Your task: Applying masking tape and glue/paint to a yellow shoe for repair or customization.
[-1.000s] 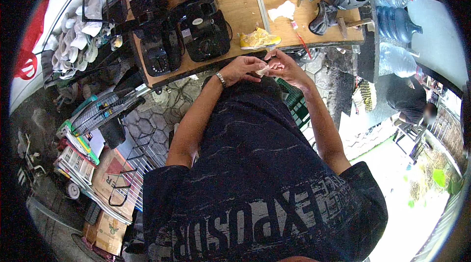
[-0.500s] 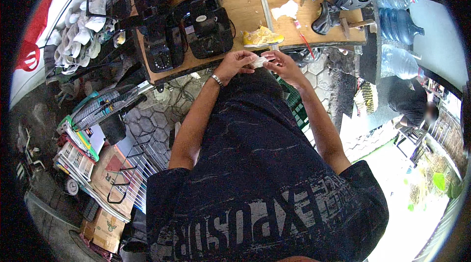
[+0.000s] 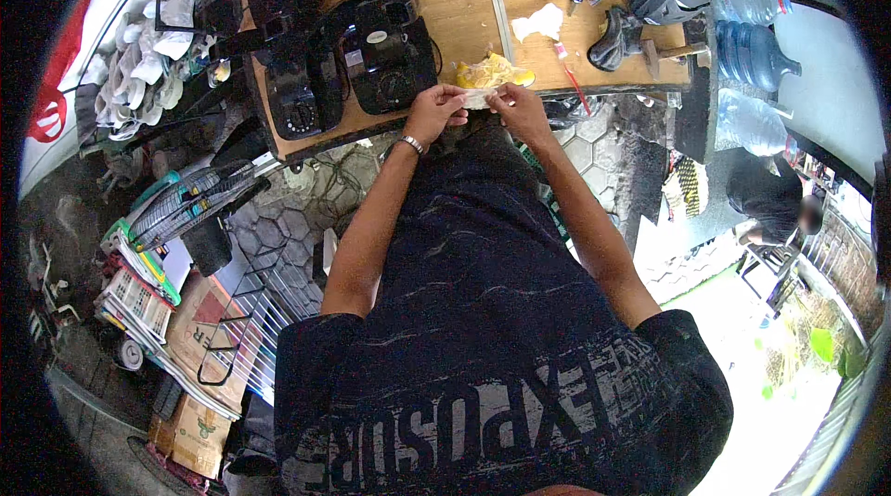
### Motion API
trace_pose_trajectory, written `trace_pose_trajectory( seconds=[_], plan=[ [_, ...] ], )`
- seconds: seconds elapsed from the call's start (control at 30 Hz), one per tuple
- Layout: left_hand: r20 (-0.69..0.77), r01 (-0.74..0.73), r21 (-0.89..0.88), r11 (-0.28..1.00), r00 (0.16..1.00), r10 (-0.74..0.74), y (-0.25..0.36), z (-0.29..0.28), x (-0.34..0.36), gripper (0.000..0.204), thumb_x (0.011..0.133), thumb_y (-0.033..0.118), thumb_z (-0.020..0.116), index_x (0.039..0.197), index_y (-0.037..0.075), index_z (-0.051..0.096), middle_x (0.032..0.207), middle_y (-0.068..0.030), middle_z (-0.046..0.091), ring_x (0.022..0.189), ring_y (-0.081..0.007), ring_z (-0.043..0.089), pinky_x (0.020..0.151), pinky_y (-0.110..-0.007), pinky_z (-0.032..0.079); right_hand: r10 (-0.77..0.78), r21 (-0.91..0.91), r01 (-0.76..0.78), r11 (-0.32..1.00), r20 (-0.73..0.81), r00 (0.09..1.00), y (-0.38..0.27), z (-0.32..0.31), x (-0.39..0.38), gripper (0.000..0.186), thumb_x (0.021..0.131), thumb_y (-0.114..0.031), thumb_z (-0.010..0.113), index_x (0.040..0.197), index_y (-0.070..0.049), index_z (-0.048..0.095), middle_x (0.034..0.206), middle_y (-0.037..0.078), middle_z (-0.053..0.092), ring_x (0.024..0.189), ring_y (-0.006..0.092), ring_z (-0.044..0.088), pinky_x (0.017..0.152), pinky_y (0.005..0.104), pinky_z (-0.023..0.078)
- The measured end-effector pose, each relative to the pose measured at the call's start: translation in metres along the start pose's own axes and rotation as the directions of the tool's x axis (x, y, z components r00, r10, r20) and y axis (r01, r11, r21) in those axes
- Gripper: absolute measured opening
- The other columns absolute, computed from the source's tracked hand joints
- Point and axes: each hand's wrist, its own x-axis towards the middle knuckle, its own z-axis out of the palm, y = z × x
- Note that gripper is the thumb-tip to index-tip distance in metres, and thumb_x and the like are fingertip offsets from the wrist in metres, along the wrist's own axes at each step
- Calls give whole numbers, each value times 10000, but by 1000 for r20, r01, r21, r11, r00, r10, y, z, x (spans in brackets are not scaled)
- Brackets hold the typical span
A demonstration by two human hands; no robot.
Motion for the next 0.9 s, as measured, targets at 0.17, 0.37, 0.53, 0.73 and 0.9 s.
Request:
trace_pose_trajectory(
  seconds=[0.17, 0.37, 0.53, 0.73, 0.9],
  plan=[
    [-116, -56, 117, 992, 991, 69, 3, 2, 15, 144, 893, 96, 626, 988, -12, 623, 819, -60, 658, 672, -123, 648, 561, -264, 581, -103, -160, 92, 983, -65, 993, -4, 7, 22, 325, 832, -337, 677, 946, -33, 656, 814, 132, 692, 762, 246, 670, 691, 356, 521],
    [-172, -109, 298, 948, 971, 166, 0, 0, 41, 147, 858, 115, 653, 965, 14, 636, 806, -87, 672, 633, -138, 657, 536, -279, 562, 35, -275, -67, 959, -118, 992, -13, 14, 34, 322, 816, -384, 656, 952, -92, 658, 846, 152, 697, 830, 338, 677, 747, 444, 530],
    [-126, -231, 619, 751, 914, 385, -13, -6, 63, 163, 871, 105, 637, 1008, 23, 608, 845, -97, 663, 607, -163, 644, 554, -291, 545, 43, -351, -96, 931, -156, 987, -15, 19, 40, 301, 823, -385, 644, 920, -100, 649, 837, 156, 694, 837, 374, 667, 735, 478, 527],
    [-59, -291, 827, 482, 806, 589, -13, -6, 63, 191, 834, 123, 662, 999, 49, 600, 911, -98, 627, 760, -213, 647, 528, -310, 548, 4, -446, -83, 891, -175, 985, -27, 22, 41, 334, 850, -346, 622, 1030, -82, 525, 791, 202, 673, 788, 417, 656, 710, 520, 512],
    [-124, -280, 662, 695, 874, 469, -10, -4, 58, 237, 814, 140, 671, 1014, 64, 570, 927, -116, 580, 824, -298, 612, 745, -411, 505, -50, -197, -15, 980, -318, 947, -12, -12, 30, 378, 838, -318, 643, 1059, -53, 489, 794, 198, 659, 783, 407, 651, 693, 506, 500]
  ],
)
